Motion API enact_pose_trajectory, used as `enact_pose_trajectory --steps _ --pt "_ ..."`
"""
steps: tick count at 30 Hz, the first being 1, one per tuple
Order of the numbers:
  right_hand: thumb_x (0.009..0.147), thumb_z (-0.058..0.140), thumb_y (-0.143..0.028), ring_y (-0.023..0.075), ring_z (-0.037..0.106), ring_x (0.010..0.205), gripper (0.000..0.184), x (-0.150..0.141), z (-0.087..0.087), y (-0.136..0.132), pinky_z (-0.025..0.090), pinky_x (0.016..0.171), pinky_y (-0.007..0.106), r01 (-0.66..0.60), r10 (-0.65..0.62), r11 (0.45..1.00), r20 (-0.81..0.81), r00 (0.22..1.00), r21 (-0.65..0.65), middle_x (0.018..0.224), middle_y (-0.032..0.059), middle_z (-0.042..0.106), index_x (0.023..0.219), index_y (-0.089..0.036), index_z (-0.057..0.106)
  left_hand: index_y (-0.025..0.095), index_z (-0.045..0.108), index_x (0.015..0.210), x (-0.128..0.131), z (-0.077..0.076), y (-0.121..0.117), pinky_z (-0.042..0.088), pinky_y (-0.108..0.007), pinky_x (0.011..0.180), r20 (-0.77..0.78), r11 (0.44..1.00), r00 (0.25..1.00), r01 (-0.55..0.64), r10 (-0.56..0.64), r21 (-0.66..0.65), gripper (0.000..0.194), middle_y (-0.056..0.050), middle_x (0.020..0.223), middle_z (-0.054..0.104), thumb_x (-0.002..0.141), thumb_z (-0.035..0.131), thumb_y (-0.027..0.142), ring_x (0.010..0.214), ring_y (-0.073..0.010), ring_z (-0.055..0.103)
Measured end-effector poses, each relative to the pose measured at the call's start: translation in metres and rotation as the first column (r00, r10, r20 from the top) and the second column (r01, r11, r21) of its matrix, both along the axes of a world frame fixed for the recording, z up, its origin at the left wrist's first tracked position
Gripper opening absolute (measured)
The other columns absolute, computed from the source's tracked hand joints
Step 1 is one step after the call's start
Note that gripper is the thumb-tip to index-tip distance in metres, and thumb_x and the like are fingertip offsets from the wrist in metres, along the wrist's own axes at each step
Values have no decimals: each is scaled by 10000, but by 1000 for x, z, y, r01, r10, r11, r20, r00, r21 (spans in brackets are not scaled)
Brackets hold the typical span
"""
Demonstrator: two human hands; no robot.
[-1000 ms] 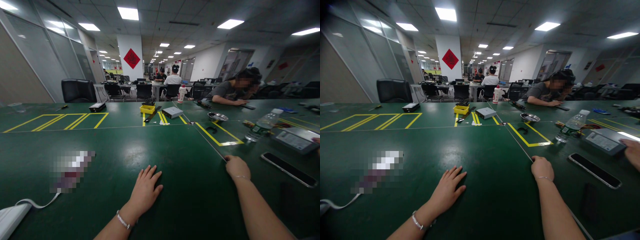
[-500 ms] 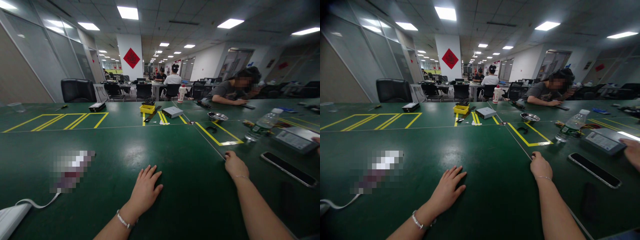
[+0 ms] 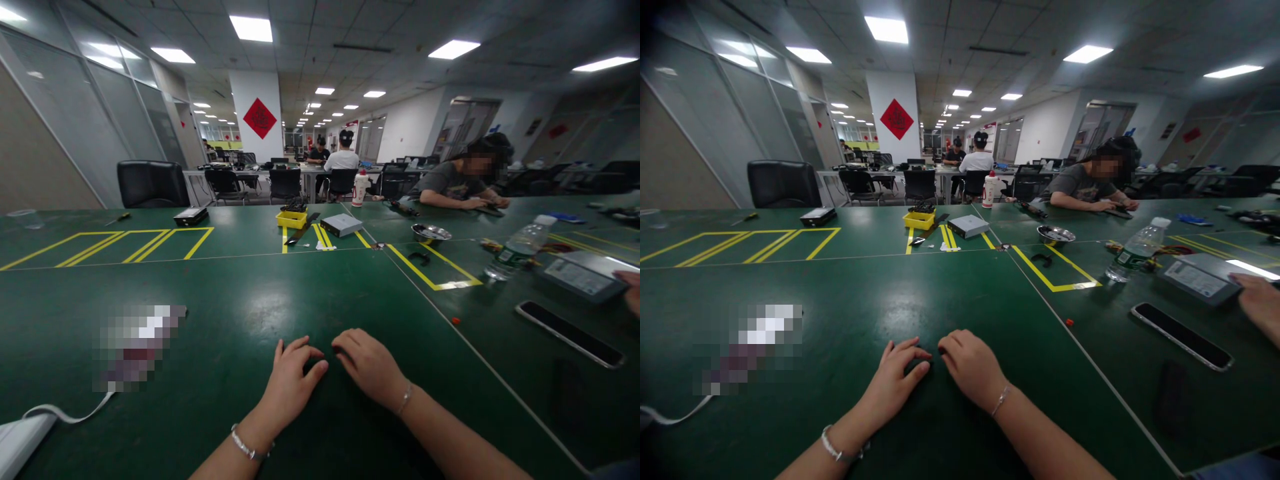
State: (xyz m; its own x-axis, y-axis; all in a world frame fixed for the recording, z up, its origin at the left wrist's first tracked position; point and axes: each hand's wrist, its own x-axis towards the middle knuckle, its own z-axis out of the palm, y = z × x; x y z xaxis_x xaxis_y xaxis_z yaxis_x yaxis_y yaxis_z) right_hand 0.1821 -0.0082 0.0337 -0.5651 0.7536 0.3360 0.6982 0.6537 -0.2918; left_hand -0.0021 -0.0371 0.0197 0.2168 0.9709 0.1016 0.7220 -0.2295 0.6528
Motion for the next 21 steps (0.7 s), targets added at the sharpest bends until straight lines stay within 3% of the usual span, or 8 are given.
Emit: enact_pose_trajectory --steps 3,7,9,11,12,15,18,21 --pt "837 390 -206 168 527 792 188 -25 -7 -17 433 723 312 -103 103 995 2 995 -2 847 50 598 902 -185 565 266 591 833 0 -1 1 81 -558 1028 29 999 999 31 -30 -12 148 17 967 643 807 456 320 1161 -212 426" --pt "811 461 -367 175 525 889 301 -17 -4 -10 425 805 314 -143 142 989 -28 989 -29 973 56 601 1041 -186 529 245 575 749 -1 -1 3 103 -525 1037 75 999 997 26 -24 -25 133 32 896 649 800 459 286 1033 -185 524" --pt "793 474 -412 192 489 1004 421 5 0 7 391 881 334 -34 34 999 -7 999 6 1090 75 565 1146 -183 481 239 562 733 -3 2 3 118 -504 1039 114 999 993 10 -5 -42 185 40 812 653 822 412 300 935 -165 566" --pt "808 444 -384 222 426 1107 437 40 1 29 339 938 379 218 -222 972 42 974 84 1180 107 511 1185 -166 469 236 549 739 -4 4 3 146 -477 1037 155 998 988 -19 28 -57 238 47 714 644 844 354 325 829 -151 588" --pt "814 427 -357 243 398 1140 424 62 -1 40 314 953 404 363 -373 923 71 925 126 1210 128 484 1180 -150 483 234 544 751 -4 5 3 173 -464 1030 175 997 983 -40 50 -62 249 47 688 640 847 338 337 789 -149 589" --pt "820 380 -309 306 359 1176 439 134 -13 63 293 946 446 706 -725 689 171 667 166 1237 198 440 1182 -90 496 230 540 779 -6 6 3 285 -433 970 223 992 968 -104 118 -70 229 33 709 639 832 360 361 752 -158 579" --pt "839 289 -295 302 462 1089 471 187 -26 70 381 851 410 855 -831 518 250 497 19 1178 220 493 1214 -75 469 230 550 791 -7 3 4 363 -400 891 242 989 959 -143 149 -46 175 20 761 622 800 426 353 775 -164 570" --pt "823 293 -263 291 533 989 463 203 -28 69 415 786 378 895 -844 442 312 436 -58 1106 215 551 1188 -66 499 228 553 786 -8 0 5 380 -387 866 245 987 957 -158 154 -2 109 21 778 601 762 489 313 785 -161 567"
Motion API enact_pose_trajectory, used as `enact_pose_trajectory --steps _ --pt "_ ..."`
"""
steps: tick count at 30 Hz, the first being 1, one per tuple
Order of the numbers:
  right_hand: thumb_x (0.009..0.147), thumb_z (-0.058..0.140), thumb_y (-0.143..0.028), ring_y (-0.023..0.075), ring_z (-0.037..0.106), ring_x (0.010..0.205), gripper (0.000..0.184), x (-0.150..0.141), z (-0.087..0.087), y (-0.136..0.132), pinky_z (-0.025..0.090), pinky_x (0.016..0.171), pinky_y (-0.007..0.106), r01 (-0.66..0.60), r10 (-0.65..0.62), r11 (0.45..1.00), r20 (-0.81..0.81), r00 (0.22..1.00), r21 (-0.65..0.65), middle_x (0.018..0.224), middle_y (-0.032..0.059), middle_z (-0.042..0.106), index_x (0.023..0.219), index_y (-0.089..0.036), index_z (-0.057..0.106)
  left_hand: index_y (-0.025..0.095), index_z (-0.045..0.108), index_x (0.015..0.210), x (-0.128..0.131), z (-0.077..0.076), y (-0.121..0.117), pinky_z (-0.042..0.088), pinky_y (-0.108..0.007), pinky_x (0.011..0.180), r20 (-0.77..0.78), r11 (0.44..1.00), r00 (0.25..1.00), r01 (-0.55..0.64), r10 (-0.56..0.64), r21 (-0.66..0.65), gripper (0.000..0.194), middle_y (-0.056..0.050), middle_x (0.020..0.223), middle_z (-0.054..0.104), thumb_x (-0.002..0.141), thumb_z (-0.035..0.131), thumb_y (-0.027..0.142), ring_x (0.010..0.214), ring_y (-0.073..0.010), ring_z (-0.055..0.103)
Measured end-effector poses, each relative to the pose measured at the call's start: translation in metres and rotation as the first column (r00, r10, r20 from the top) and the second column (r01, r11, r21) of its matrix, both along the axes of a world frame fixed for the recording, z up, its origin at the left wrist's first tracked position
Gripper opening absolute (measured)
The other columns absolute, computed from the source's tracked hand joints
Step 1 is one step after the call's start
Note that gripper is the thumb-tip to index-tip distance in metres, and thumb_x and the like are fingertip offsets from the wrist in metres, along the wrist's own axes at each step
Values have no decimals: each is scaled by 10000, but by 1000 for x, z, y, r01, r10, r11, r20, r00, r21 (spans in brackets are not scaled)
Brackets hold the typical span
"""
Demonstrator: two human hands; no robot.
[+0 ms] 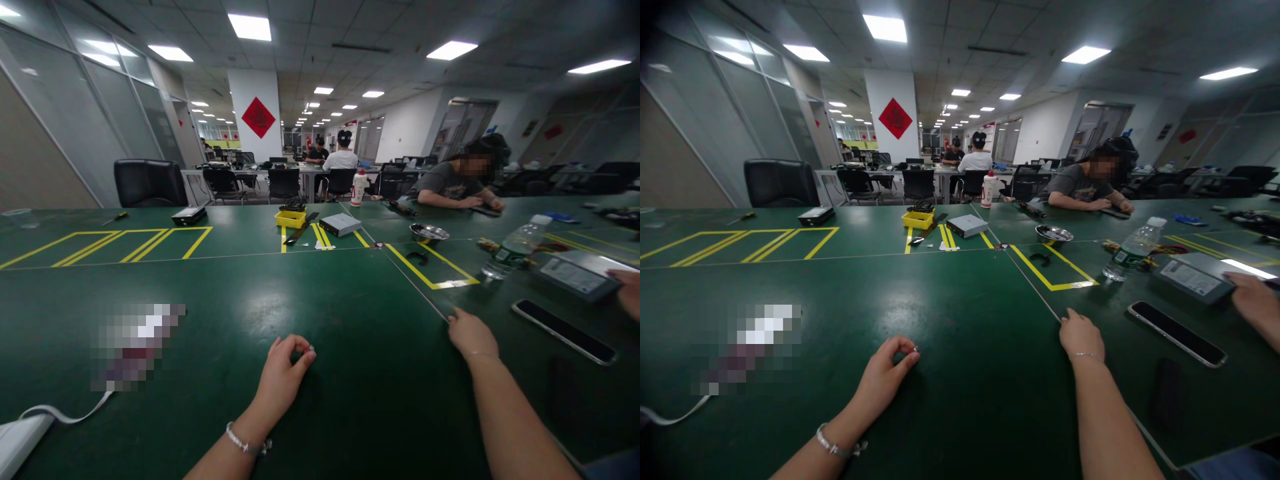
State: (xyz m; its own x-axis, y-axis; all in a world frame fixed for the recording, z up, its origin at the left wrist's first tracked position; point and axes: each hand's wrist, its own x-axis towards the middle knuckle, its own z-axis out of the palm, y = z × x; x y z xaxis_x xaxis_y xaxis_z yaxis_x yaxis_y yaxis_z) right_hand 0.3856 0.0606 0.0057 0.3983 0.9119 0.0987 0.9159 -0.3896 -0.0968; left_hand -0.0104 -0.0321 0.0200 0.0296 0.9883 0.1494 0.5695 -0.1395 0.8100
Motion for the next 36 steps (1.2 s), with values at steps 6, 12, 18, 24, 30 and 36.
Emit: enact_pose_trajectory --steps 6,12,18,24,30,36 --pt "757 353 -141 268 578 841 335 -16 10 -2 424 681 343 -5 8 998 40 999 -64 892 184 612 864 -117 670 229 566 813 -3 -2 1 262 -467 975 -17 998 999 -47 48 41 119 31 783 619 696 570 252 807 -170 580" --pt "783 396 -257 223 569 789 288 -42 14 -4 426 642 315 -52 59 993 -59 997 106 903 134 593 904 -139 629 234 591 790 -4 -1 1 335 -457 918 -57 995 997 -45 50 94 105 15 799 615 685 589 238 830 -192 572" --pt "759 465 -337 159 580 721 221 -113 19 -17 445 656 298 -302 345 937 -597 724 175 801 40 616 855 -185 594 229 586 780 -4 -4 2 323 -474 924 -74 985 996 -33 46 167 102 15 786 621 682 605 250 805 -188 575" --pt "707 545 -320 116 568 565 209 -207 29 -57 440 546 263 -327 211 930 -973 95 170 690 18 610 828 -150 535 211 562 756 -3 -6 1 413 -421 815 -80 976 997 0 18 217 99 1 776 615 668 606 203 776 -181 566" --pt "663 597 -380 86 518 535 289 -241 26 -77 400 521 228 -281 132 946 -985 -111 159 621 9 577 783 -117 602 212 549 769 0 -5 -1 424 -391 780 -89 972 996 36 -15 233 95 3 764 603 686 592 199 765 -174 558" --pt "652 608 -324 94 529 568 265 -238 18 -75 419 556 236 -289 105 946 -982 -160 148 646 4 585 828 -127 598 213 540 753 4 1 -5 407 -396 806 -128 967 990 83 -52 243 89 15 743 589 684 584 179 745 -167 547"
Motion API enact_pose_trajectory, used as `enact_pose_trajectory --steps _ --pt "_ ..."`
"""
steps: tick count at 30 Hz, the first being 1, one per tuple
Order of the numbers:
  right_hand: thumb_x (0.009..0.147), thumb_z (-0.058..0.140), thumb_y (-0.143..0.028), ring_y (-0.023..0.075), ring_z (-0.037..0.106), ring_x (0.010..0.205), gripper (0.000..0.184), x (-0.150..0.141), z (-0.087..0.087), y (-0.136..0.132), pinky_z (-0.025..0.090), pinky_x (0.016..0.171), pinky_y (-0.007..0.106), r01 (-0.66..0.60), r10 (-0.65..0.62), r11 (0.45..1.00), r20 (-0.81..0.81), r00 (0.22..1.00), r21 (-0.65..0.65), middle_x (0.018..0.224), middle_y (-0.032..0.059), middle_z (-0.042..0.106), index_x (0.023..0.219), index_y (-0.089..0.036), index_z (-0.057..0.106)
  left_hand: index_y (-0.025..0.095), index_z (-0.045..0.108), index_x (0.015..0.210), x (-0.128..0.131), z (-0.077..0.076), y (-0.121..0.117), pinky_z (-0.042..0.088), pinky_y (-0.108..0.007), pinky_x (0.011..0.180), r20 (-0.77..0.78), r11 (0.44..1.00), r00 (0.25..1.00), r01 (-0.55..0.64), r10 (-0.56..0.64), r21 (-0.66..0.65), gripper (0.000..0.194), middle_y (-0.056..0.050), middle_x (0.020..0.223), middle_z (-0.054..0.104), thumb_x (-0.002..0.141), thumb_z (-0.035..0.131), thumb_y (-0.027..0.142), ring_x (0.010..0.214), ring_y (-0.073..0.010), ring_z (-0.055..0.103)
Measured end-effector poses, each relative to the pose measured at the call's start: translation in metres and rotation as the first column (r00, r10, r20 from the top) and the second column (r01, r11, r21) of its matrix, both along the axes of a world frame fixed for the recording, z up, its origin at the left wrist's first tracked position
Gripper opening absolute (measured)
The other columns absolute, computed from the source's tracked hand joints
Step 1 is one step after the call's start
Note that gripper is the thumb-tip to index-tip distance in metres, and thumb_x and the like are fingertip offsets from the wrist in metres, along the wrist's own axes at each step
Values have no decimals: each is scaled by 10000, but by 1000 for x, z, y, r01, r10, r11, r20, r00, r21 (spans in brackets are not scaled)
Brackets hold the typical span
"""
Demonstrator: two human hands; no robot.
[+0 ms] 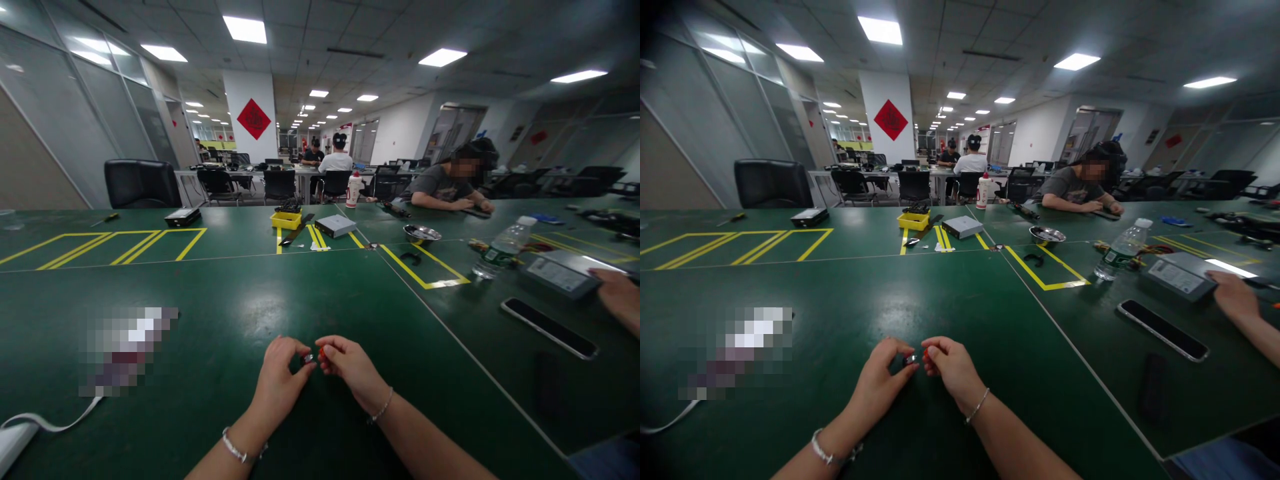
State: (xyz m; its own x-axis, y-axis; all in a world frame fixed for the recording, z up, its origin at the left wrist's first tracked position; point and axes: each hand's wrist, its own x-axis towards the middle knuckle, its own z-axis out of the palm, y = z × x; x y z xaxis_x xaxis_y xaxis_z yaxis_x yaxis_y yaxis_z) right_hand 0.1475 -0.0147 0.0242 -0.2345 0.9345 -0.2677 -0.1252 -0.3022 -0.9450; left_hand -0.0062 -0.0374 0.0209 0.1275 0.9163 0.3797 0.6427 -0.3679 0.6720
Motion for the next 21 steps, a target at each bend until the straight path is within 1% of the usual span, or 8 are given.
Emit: enact_pose_trajectory --steps 2,5,9,12,16,21 --pt "666 593 -294 95 529 561 204 -1 -1 -1 420 550 236 9 -10 999 33 999 48 641 -6 587 802 -141 587 212 539 748 2 2 -2 393 -412 832 -17 1000 1000 9 -9 -1 89 16 741 586 682 584 173 745 -165 545" --pt "697 562 -254 108 543 576 120 -3 -1 -4 429 565 243 -2 -27 981 144 989 195 641 -6 606 755 -153 593 213 538 755 4 3 -3 363 -447 879 -30 1000 999 12 -12 -14 90 18 750 588 688 576 166 759 -167 551" --pt "738 530 -237 143 595 719 131 -4 5 -10 453 676 268 -59 -62 926 305 950 372 747 13 658 777 -177 640 228 551 797 5 2 -3 301 -492 950 -10 999 1000 11 -11 -31 104 13 810 619 704 558 181 805 -173 569" --pt "760 507 -217 147 602 783 166 -4 11 -15 452 734 273 -88 -112 878 382 917 470 820 16 671 813 -198 664 235 567 819 4 1 -2 266 -487 987 6 999 1000 13 -13 -52 119 20 832 642 720 536 175 804 -157 589" --pt "748 520 -180 157 604 817 190 -4 13 -17 453 769 290 -102 -200 823 452 869 559 868 27 675 856 -208 674 237 582 825 4 0 -2 292 -470 982 23 999 1000 0 1 -44 141 27 840 655 706 550 169 805 -150 604" --pt "761 503 -162 160 603 810 207 -6 10 -18 462 769 303 -120 -260 780 492 831 614 860 37 670 881 -204 667 233 584 819 5 1 -2 316 -467 963 54 998 999 6 -3 -54 134 16 850 659 709 552 163 825 -155 600"
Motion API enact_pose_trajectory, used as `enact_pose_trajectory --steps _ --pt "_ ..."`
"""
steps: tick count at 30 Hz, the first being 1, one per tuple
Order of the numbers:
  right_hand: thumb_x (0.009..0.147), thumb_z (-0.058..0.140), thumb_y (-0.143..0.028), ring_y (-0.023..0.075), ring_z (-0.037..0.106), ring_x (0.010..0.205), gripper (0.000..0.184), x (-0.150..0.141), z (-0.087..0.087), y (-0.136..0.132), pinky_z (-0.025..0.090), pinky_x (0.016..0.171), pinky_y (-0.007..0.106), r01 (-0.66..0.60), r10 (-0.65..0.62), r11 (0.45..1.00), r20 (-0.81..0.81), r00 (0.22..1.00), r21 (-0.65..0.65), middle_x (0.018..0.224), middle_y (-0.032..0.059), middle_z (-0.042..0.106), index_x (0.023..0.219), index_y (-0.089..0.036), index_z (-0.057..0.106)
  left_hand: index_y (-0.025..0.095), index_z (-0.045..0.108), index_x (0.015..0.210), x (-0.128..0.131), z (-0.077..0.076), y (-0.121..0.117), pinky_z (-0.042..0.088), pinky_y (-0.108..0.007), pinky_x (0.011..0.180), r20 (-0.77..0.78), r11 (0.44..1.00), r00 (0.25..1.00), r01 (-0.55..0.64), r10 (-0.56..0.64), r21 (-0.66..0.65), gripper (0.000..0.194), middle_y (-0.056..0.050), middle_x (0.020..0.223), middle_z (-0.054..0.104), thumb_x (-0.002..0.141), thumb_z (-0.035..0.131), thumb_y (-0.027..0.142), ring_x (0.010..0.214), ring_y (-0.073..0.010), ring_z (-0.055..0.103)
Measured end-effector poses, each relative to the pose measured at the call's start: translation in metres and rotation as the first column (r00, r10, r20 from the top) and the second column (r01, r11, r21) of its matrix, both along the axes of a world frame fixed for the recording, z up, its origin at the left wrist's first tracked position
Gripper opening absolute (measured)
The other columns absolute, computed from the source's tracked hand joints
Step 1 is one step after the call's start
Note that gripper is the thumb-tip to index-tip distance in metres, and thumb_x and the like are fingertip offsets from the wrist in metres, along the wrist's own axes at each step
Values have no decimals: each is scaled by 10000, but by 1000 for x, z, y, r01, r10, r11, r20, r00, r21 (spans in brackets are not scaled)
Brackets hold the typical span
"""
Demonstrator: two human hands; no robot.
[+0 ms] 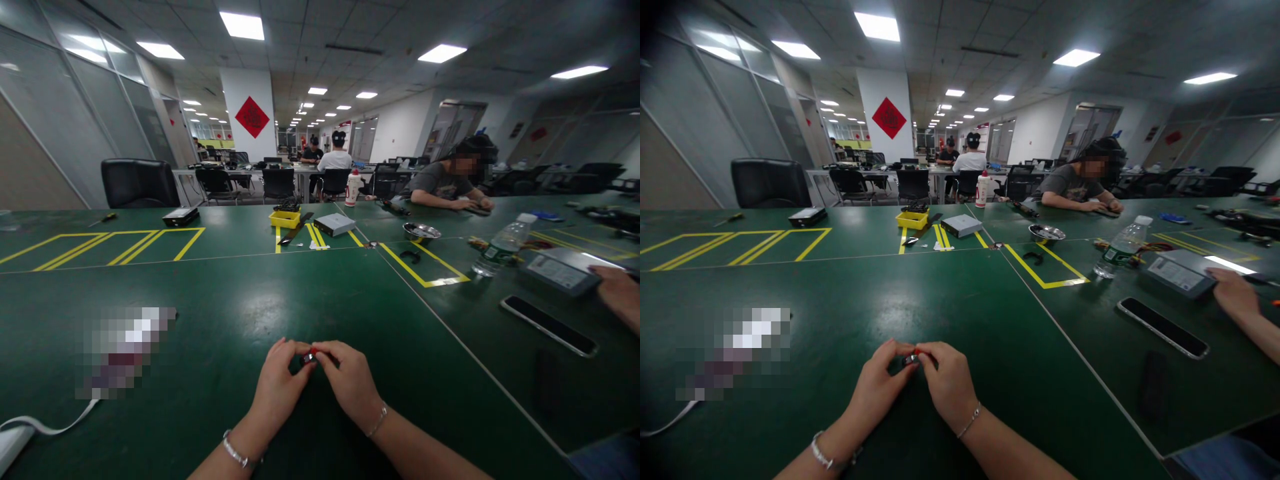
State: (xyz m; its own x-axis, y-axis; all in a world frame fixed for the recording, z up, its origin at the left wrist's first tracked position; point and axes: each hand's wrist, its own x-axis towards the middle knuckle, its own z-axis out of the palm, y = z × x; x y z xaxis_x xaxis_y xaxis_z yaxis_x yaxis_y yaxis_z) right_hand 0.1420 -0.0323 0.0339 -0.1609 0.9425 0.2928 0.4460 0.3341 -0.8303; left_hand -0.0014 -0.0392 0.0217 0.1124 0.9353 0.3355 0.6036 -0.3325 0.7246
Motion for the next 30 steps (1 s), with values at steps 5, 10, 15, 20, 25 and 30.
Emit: enact_pose_trajectory --steps 5,10,15,20,25,30 --pt "778 457 -125 161 586 841 263 -2 1 -5 463 796 320 -64 60 994 47 997 89 889 51 656 940 -202 648 226 577 783 0 1 0 319 -481 952 33 1000 999 -7 7 4 92 6 812 656 713 553 170 795 -164 597" --pt "761 405 -77 171 556 919 384 -5 -1 -11 455 848 348 -98 79 979 111 991 178 979 70 619 1079 -199 583 227 575 799 -1 -1 0 379 -451 899 56 999 998 -41 41 -2 78 -4 830 649 730 549 200 825 -175 593" --pt "731 391 -56 195 535 983 554 -6 -9 -15 451 878 384 -117 58 957 218 974 267 1089 87 571 1267 -199 392 219 588 807 -2 -4 0 426 -413 850 73 996 993 -91 89 14 104 -21 903 654 711 562 189 883 -190 592" --pt "717 390 -44 205 536 983 587 -6 -13 -18 458 866 375 -129 40 951 301 953 281 1092 106 564 1287 -172 334 217 580 828 0 -3 -1 466 -326 791 122 994 988 -83 92 -77 124 -8 899 656 726 529 169 858 -161 606" --pt "739 430 -117 211 553 944 492 -4 -9 -21 460 837 373 -131 37 945 300 953 299 1051 107 586 1228 -164 395 224 587 821 1 -2 -5 485 -289 724 99 994 992 -66 75 -91 119 10 852 667 720 534 188 789 -150 620" --pt "689 536 -195 185 581 820 364 -5 -1 -18 467 761 339 1 -30 988 181 983 156 875 40 619 1050 -208 495 230 581 880 2 -6 -9 470 -327 759 -68 997 996 -64 62 -31 225 -11 913 659 685 537 128 844 -179 605"
